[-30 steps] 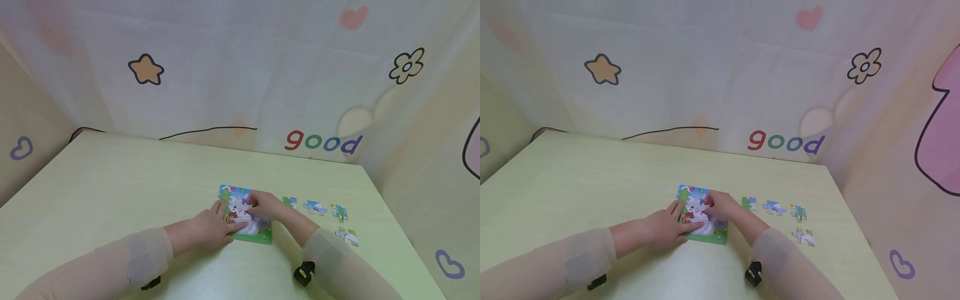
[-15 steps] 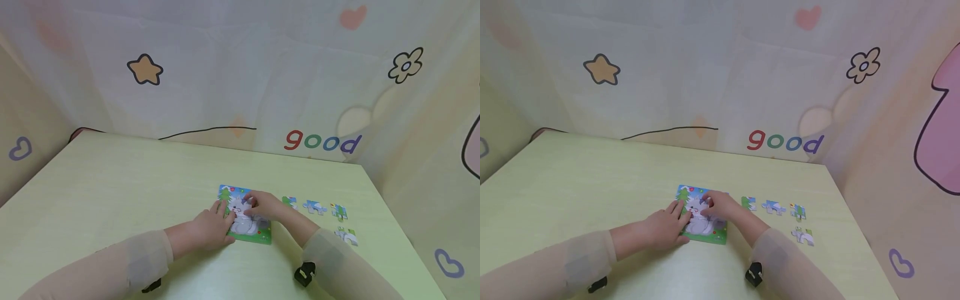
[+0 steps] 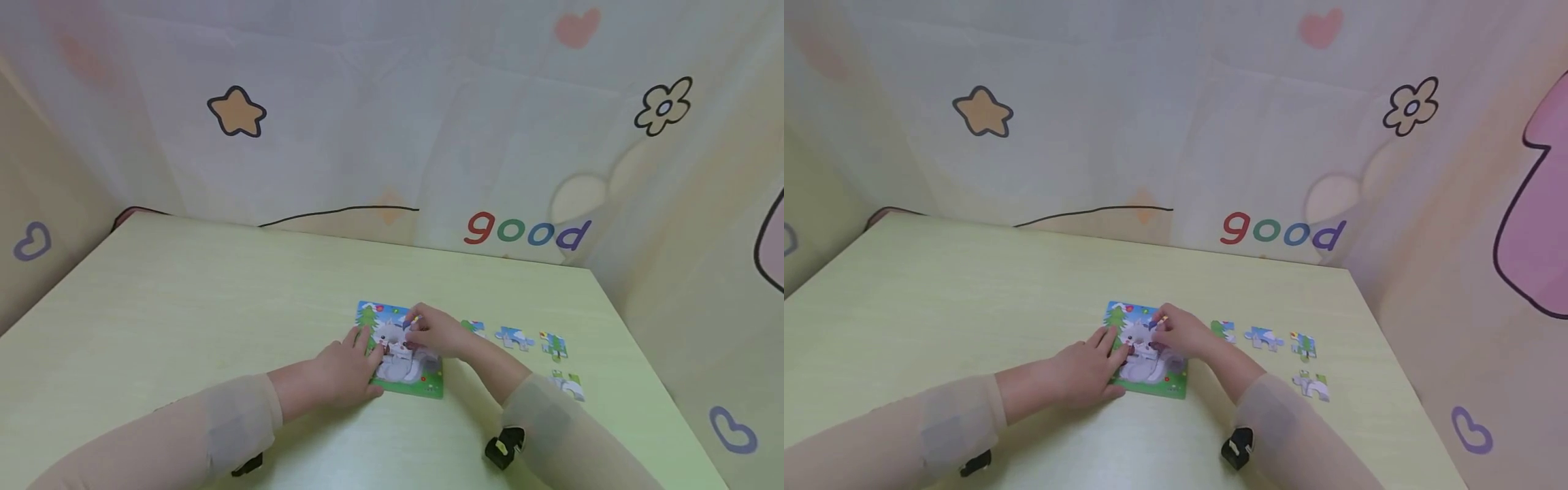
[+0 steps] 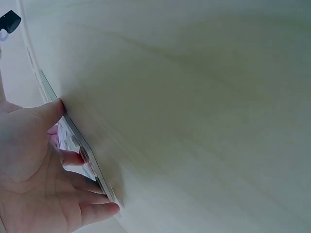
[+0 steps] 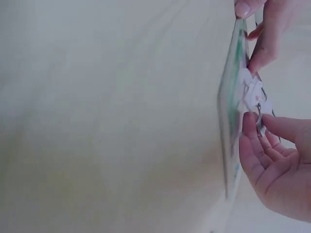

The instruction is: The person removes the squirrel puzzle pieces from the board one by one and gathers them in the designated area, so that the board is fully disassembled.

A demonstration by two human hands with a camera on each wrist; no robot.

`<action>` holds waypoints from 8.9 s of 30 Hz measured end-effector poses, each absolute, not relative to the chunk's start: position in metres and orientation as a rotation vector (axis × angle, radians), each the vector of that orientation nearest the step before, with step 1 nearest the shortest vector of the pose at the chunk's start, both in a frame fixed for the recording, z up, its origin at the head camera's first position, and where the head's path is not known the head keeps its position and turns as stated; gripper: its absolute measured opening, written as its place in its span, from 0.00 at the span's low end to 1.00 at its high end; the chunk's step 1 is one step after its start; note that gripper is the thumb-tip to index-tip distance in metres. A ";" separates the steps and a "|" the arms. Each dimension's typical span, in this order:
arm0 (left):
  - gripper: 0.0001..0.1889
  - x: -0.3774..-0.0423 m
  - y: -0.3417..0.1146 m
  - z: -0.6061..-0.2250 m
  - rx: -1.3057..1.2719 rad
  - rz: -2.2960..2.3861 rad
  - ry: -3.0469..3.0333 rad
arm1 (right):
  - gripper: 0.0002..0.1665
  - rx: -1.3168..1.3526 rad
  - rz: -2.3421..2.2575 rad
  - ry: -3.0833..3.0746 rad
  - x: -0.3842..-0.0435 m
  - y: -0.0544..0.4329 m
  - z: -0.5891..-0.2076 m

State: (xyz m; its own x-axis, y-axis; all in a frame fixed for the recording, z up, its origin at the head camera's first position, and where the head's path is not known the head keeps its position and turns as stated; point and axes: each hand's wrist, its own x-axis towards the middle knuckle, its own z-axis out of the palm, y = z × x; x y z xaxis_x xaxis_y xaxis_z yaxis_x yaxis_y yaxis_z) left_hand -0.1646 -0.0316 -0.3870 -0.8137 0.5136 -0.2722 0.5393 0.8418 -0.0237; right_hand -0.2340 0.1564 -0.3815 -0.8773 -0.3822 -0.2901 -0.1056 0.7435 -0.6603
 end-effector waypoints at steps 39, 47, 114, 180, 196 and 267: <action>0.37 -0.162 -0.031 -0.383 0.772 -0.120 2.742 | 0.17 -0.264 -1.300 2.390 -0.224 0.245 -0.378; 0.37 -0.162 -0.032 -0.382 0.779 -0.120 2.737 | 0.18 -0.240 -1.249 2.440 -0.222 0.260 -0.375; 0.39 -0.171 -0.035 -0.381 0.783 -0.067 2.705 | 0.08 -0.309 -0.568 2.854 -0.201 0.324 -0.381; 0.36 -0.167 -0.058 -0.380 0.867 -0.027 2.629 | 0.08 -0.558 -0.874 2.593 -0.240 0.121 -0.382; 0.36 -0.166 -0.058 -0.380 0.844 -0.022 2.633 | 0.09 -0.399 -0.977 2.500 -0.250 0.127 -0.390; 0.36 -0.165 -0.056 -0.378 0.819 -0.006 2.621 | 0.09 -0.365 -1.061 2.422 -0.227 0.267 -0.377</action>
State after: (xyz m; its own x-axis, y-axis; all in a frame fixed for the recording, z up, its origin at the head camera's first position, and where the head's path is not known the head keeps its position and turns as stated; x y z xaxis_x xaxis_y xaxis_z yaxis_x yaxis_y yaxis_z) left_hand -0.1647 -0.0556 -0.3784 -0.7518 0.5465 -0.3689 0.5482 0.8290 0.1107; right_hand -0.2274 0.2665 -0.3765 -0.8552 -0.4155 -0.3099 -0.0539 0.6659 -0.7441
